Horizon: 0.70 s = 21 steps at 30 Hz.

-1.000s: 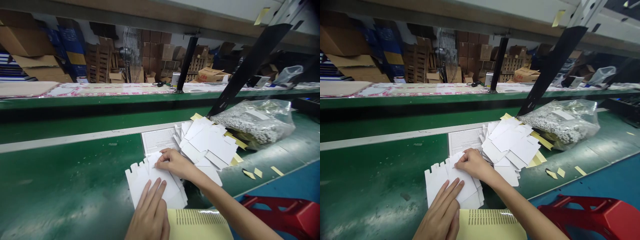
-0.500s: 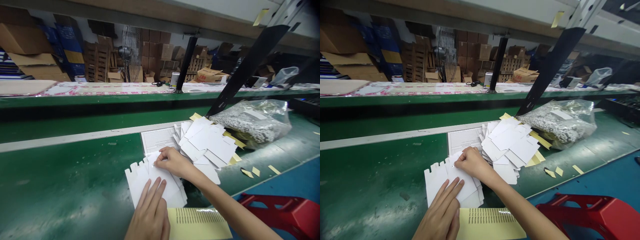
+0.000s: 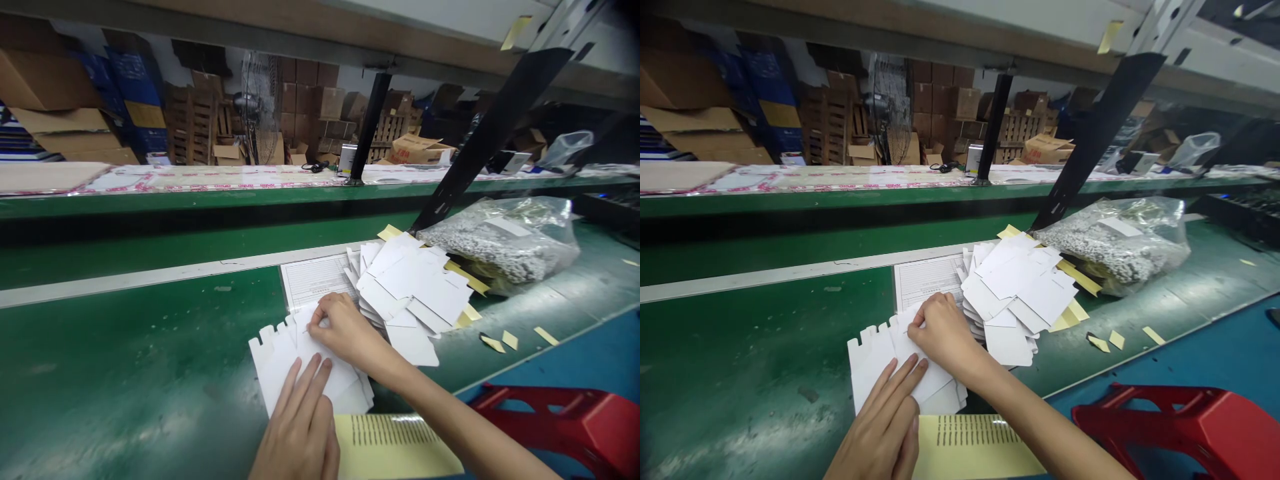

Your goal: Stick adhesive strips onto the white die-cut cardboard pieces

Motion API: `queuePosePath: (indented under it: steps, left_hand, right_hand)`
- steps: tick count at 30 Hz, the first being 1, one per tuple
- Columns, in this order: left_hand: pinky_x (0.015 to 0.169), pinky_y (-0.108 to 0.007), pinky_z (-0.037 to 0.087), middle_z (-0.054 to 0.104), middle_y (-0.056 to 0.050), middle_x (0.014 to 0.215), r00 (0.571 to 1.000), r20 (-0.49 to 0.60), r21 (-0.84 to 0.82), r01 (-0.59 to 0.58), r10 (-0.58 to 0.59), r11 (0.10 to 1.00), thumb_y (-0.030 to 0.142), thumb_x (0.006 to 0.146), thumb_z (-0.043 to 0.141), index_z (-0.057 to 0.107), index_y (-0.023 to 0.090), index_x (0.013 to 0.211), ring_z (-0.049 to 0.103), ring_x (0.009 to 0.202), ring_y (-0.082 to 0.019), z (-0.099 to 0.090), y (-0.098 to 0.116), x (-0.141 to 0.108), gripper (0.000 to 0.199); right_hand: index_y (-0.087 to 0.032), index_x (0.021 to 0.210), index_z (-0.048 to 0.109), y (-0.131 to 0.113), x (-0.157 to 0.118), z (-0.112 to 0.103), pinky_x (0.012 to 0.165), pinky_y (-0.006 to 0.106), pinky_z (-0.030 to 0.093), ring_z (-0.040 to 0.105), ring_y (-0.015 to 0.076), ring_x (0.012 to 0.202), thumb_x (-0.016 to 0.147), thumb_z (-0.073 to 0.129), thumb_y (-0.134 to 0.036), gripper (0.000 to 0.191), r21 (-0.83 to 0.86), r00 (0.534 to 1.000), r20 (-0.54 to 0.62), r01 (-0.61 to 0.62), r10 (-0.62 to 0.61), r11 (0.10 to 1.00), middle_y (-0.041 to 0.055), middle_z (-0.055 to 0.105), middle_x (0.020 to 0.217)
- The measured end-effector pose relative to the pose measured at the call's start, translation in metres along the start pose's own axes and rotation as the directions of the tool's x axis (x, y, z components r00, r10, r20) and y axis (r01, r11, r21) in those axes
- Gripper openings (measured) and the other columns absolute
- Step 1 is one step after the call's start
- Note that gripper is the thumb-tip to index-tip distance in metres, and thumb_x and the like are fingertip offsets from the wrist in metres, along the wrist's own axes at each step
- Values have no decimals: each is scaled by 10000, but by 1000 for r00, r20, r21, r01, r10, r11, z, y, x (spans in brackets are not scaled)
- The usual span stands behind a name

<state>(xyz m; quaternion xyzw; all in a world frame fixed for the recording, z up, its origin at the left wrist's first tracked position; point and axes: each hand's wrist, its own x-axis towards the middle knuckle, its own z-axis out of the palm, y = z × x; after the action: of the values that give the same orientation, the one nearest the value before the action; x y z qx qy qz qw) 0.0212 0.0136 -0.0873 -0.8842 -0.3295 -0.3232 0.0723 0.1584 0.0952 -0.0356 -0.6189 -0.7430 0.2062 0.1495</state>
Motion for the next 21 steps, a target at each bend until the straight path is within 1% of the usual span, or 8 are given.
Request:
queuePosePath:
  steps: [4,5,8,10,12,14,17,21]
  left_hand:
    - [888,-472,544,618,-186,1179,1000,-5,1,-9,9,1000,-6,713,374,518,138,784,577,1140,-290,0,-1,0,215]
    - [887,-472,545,621,-185,1174,1000,-11,1,-8,8,1000,-6,710,376,519,137,785,580,1137,-290,1,-1,0,216]
    - [897,-473,538,631,-179,1157,999,-33,-5,-5,5,1000,-4,711,380,520,137,785,583,1133,-287,3,-1,0,212]
    - [924,-468,523,625,-181,1168,999,-51,-17,-2,2,1000,-8,712,380,512,142,765,573,1148,-281,3,-2,-2,207]
    - [976,-449,494,624,-185,1166,998,-67,-36,0,-2,999,-19,711,388,508,142,754,564,1163,-265,3,-2,-4,205]
    - [1036,-416,452,636,-178,1130,996,-92,-52,6,-11,999,-29,709,401,521,132,774,562,1166,-240,3,-2,-6,210]
    - [1092,-369,398,637,-153,1099,989,-143,-65,22,-32,998,-35,706,414,529,125,789,542,1177,-213,7,-1,-11,214]
    - [1079,-372,390,604,-122,1130,970,-228,-66,70,-83,995,-53,703,386,508,140,731,520,1175,-212,9,5,-15,230]
  right_hand:
    - [-142,1087,567,-6,-10,-3,860,409,490,564,211,1036,888,592,-264,235,-89,997,-78,-33,26,995,64,581,1105]
    - [-142,1105,555,-7,-14,-4,864,412,488,556,215,1048,888,588,-245,243,-121,995,-95,-45,34,992,67,571,1118]
    - [-132,996,579,-4,-26,-2,835,397,493,571,199,984,888,586,-257,165,-217,992,-102,-98,77,971,50,588,1016]
    - [-128,940,585,-1,-34,0,791,379,505,589,184,910,881,598,-294,176,-264,989,-82,-141,124,954,39,598,939]
    - [-127,935,588,2,-40,1,759,363,512,599,174,865,876,606,-317,201,-284,985,-59,-174,164,943,36,604,910]
    - [-127,927,591,3,-43,0,746,351,512,601,166,844,879,602,-329,207,-270,983,-43,-185,180,945,37,608,907]
    - [-132,881,590,2,-45,-5,738,342,501,596,160,826,881,597,-333,202,-196,985,-29,-172,170,965,31,611,881]
    - [-150,792,563,-3,-48,-17,636,297,476,597,157,712,884,574,-335,207,-27,989,-3,-145,145,989,19,621,759]
